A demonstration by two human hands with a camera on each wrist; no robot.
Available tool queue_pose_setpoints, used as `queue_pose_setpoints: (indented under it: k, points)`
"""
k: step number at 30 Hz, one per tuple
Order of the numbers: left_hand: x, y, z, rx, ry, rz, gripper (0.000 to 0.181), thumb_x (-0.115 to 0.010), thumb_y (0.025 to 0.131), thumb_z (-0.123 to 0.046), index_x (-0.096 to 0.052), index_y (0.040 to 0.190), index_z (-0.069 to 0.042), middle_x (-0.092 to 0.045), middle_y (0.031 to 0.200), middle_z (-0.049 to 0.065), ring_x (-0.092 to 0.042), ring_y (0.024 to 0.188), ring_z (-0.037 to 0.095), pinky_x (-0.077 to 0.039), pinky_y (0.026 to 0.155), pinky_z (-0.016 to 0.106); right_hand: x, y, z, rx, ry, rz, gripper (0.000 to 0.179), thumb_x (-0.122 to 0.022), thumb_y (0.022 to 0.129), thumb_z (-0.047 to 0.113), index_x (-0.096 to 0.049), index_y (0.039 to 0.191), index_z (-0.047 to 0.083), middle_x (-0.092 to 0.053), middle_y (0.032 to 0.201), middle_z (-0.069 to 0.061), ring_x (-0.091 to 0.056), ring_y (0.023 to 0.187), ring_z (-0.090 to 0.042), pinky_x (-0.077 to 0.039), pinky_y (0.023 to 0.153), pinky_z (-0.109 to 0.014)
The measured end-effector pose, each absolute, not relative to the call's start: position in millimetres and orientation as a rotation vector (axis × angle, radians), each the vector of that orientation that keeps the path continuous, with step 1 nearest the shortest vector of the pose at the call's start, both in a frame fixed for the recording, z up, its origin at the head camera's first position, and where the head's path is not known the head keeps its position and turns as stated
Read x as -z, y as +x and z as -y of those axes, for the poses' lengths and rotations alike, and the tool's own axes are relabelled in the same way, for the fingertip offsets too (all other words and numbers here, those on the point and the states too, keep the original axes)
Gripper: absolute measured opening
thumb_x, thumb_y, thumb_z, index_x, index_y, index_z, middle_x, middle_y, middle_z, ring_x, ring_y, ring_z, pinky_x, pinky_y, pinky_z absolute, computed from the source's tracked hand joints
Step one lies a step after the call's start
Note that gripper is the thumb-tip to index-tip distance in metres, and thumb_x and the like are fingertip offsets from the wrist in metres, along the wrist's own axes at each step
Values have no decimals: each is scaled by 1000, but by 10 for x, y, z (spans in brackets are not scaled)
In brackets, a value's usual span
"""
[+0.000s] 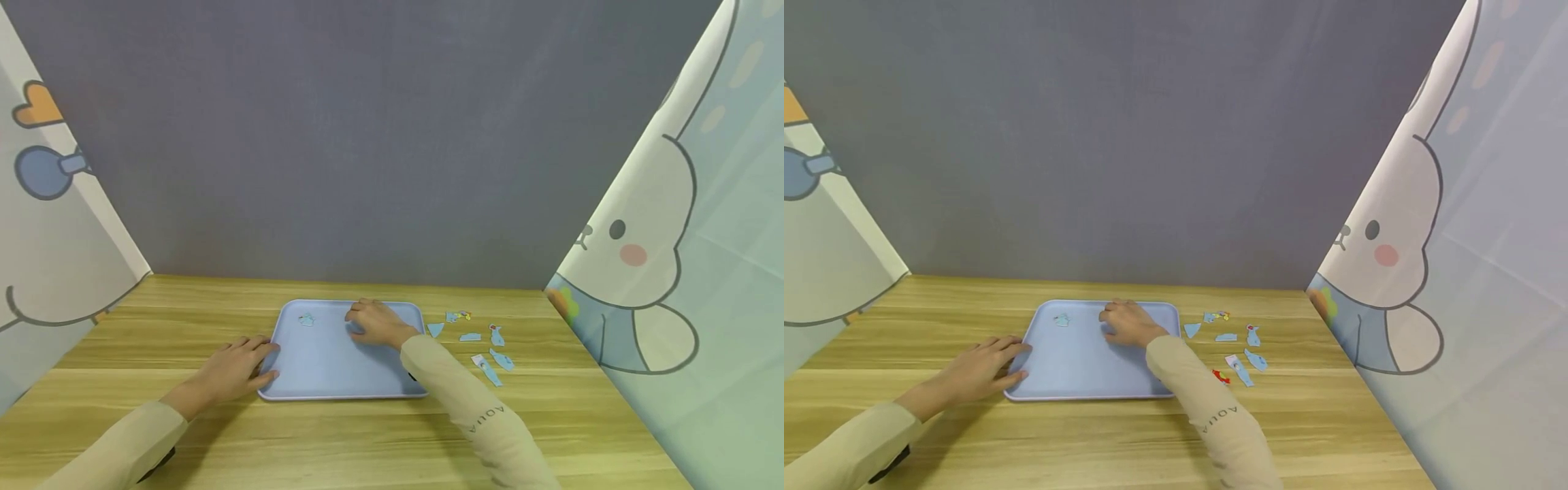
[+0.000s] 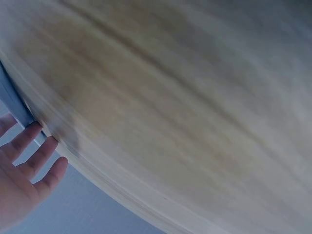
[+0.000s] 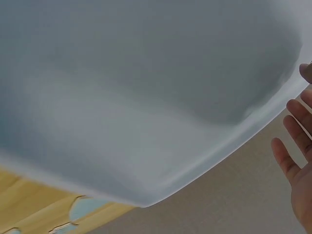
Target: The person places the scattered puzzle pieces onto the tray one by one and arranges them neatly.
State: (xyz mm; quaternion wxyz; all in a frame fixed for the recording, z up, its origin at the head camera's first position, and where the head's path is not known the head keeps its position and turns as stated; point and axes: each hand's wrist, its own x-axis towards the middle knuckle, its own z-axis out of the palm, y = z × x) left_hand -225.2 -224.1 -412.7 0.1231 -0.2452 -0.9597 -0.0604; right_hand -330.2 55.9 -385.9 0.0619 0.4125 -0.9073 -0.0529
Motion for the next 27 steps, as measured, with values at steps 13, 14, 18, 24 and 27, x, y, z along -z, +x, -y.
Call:
queue_pose_setpoints:
  k: [13, 14, 18, 24, 27]
  points:
    - [4136, -2262, 2247, 183, -714, 2816, 49, -63, 82, -42, -60, 117, -7, -57, 120, 16, -55, 105, 41, -46, 79, 62, 3875, -3297, -876, 153, 1211, 2747, 33, -63, 84, 34, -63, 113, 19, -61, 115, 3, -51, 116, -19, -42, 100, -43]
    - [4137, -2263, 2249, 181, -712, 2816, 49, -63, 82, -42, -60, 117, -7, -57, 120, 16, -55, 105, 42, -46, 79, 62, 3874, -3293, -899, 154, 1207, 2746, 33, -64, 84, 34, -63, 113, 19, -61, 115, 3, -52, 115, -18, -43, 99, -43]
    - [4147, -2268, 2253, 180, -711, 2812, 49, -63, 82, -43, -60, 117, -8, -57, 121, 16, -55, 105, 41, -45, 79, 62, 3860, -3269, -993, 156, 1198, 2741, 32, -64, 83, 34, -63, 111, 18, -62, 113, 3, -53, 111, -16, -44, 97, -43]
    - [4147, -2266, 2253, 186, -710, 2812, 49, -62, 83, -43, -60, 117, -8, -57, 121, 16, -56, 105, 40, -46, 79, 61, 3844, -3249, -1162, 134, 1193, 2718, 32, -65, 81, 32, -64, 109, 16, -63, 110, 2, -54, 107, -16, -47, 92, -39]
    - [4150, -2266, 2254, 191, -714, 2811, 49, -62, 83, -43, -60, 117, -8, -57, 121, 16, -56, 105, 40, -46, 79, 61, 3841, -3248, -1251, 113, 1193, 2704, 32, -66, 80, 31, -65, 107, 15, -64, 108, 1, -55, 103, -17, -48, 87, -37]
